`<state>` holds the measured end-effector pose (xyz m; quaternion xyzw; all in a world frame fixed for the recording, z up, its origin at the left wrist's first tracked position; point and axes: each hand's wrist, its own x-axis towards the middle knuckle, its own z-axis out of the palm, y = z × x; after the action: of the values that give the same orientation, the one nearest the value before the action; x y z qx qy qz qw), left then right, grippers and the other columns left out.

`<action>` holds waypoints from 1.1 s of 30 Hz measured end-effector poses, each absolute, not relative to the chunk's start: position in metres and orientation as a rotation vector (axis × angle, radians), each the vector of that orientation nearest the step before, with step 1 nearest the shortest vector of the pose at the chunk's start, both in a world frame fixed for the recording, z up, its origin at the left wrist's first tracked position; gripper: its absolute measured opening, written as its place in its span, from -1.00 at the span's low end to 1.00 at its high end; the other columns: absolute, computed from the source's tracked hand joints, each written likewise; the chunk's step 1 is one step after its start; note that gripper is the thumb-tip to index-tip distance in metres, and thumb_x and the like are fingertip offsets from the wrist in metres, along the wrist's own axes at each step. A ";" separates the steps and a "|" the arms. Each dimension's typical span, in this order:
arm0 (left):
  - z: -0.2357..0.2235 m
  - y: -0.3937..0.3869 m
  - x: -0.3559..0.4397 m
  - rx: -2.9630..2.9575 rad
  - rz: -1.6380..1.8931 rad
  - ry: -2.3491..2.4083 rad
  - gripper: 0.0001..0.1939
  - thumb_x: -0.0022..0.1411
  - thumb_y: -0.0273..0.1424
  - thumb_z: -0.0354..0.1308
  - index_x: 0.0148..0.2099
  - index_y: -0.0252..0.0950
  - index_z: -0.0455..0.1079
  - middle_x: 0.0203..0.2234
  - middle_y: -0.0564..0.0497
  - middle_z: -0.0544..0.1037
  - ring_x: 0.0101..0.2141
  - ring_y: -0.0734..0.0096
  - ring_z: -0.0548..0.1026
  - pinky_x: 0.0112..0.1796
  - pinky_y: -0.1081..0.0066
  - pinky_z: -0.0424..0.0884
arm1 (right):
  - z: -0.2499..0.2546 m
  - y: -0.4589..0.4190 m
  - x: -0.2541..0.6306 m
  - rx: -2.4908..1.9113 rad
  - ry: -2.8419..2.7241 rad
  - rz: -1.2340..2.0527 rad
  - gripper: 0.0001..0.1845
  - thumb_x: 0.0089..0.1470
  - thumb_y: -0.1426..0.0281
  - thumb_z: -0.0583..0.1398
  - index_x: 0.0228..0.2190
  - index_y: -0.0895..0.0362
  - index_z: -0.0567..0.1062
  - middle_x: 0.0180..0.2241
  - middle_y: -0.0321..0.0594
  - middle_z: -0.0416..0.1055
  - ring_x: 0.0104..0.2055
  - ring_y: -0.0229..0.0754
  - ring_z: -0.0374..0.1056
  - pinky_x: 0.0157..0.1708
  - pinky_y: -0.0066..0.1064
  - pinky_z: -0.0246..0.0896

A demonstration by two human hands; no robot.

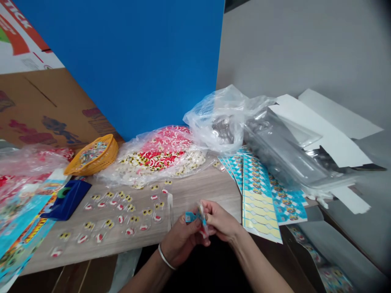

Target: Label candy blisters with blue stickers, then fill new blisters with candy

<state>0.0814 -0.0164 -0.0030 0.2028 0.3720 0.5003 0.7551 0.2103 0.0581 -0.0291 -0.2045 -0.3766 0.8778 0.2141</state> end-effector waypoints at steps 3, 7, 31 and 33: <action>-0.004 -0.011 0.080 0.398 1.192 0.925 -0.68 0.06 -0.20 0.36 -0.25 -0.34 0.48 -0.51 0.00 0.51 -0.48 0.48 0.46 -0.45 0.48 0.44 | -0.027 0.068 0.217 -0.731 -1.182 2.286 -0.48 -0.18 0.00 0.39 -0.47 0.14 0.36 -0.66 -0.41 0.33 -0.69 -0.41 0.14 -0.68 -0.58 -0.03; -0.006 -0.001 0.080 0.370 1.313 1.214 -0.63 -0.06 -0.22 0.43 -0.26 -0.33 0.47 -0.49 0.05 0.51 -0.51 0.53 0.42 -0.44 0.48 0.45 | -0.016 0.071 0.227 -0.938 -1.347 1.919 -0.57 0.03 0.03 0.28 -0.31 0.16 0.52 -0.42 -0.24 0.46 -0.38 -0.25 0.34 -0.38 -0.45 0.21; -0.005 -0.005 0.057 0.671 1.248 1.280 -0.69 -0.01 -0.26 0.38 -0.31 -0.31 0.39 -0.56 0.11 0.48 -0.47 0.50 0.41 -0.36 0.47 0.30 | -0.010 0.053 0.228 -0.980 -1.471 1.743 -0.65 0.12 0.10 0.23 -0.43 0.14 0.42 -0.46 -0.30 0.38 -0.37 -0.23 0.23 -0.32 -0.42 0.13; -0.003 -0.003 0.057 0.584 1.275 1.253 -0.69 -0.02 -0.24 0.38 -0.36 -0.32 0.39 -0.60 0.10 0.47 -0.52 0.51 0.40 -0.39 0.46 0.29 | -0.009 0.053 0.229 -0.943 -1.436 1.783 -0.66 0.13 0.10 0.23 -0.42 0.14 0.43 -0.45 -0.29 0.39 -0.37 -0.24 0.24 -0.31 -0.43 0.14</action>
<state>0.0567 -0.0030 -0.0034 0.2507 0.5381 0.5476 0.5897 0.2293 0.0530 -0.0086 -0.3601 -0.5483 0.6806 0.3264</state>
